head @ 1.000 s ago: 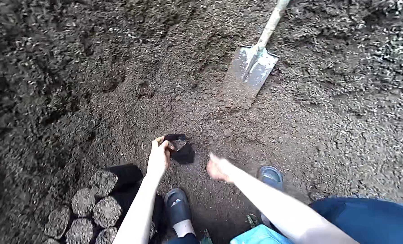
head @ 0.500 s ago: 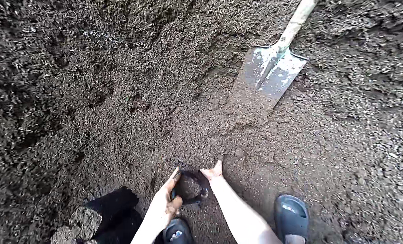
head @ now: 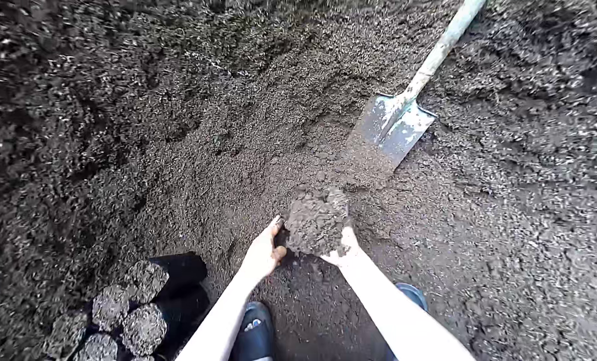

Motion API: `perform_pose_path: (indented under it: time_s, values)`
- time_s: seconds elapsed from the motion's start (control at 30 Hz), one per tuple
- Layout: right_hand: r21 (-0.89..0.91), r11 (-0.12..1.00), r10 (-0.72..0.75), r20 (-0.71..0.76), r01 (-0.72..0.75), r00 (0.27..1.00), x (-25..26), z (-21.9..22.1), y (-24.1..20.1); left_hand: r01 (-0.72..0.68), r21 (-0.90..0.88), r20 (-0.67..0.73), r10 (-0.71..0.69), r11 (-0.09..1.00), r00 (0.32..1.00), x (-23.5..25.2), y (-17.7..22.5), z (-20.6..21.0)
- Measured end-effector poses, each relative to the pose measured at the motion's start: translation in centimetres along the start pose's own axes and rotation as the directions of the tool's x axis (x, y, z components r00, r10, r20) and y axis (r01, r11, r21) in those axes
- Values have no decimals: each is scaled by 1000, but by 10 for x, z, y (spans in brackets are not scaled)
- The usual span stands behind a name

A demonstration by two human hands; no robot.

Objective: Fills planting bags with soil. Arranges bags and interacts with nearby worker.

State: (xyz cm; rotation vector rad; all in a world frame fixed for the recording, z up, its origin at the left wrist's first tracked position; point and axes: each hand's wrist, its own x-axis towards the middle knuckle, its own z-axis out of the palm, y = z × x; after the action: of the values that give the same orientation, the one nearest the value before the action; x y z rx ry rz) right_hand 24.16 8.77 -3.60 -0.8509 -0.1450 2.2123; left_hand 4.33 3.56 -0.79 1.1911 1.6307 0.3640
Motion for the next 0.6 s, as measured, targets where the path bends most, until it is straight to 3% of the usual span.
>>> perform_pose_path:
  time_s: [0.13,0.3,0.37,0.4,0.47,0.53,0.6]
  values:
    - [-297,954,-8,-135,-32,991,-13,40,9,13,-4,-78,-14,1000,997,-14,-3,1]
    - [-623,781,26,-14,-29,1000,-22,63,6,-16,-15,-128,14,1000,992,-33,-21,0]
    - [-747,665,-16,-6,6,1000,-22,66,4,-29,-9,-147,28,1000,989,-38,-26,-2]
    - [-840,541,-100,-12,44,995,-18,63,4,-22,13,-146,23,1000,989,-40,-27,-3]
    - [-993,114,-172,-25,-5,985,-6,42,7,2,100,-124,11,995,992,-41,-28,-3]
    - [-973,-194,-55,-116,-125,992,0,24,19,7,186,-66,5,983,998,-40,-28,2]
    - [-914,-381,20,-156,-136,988,-4,29,27,16,190,-39,-8,982,999,-41,-24,6]
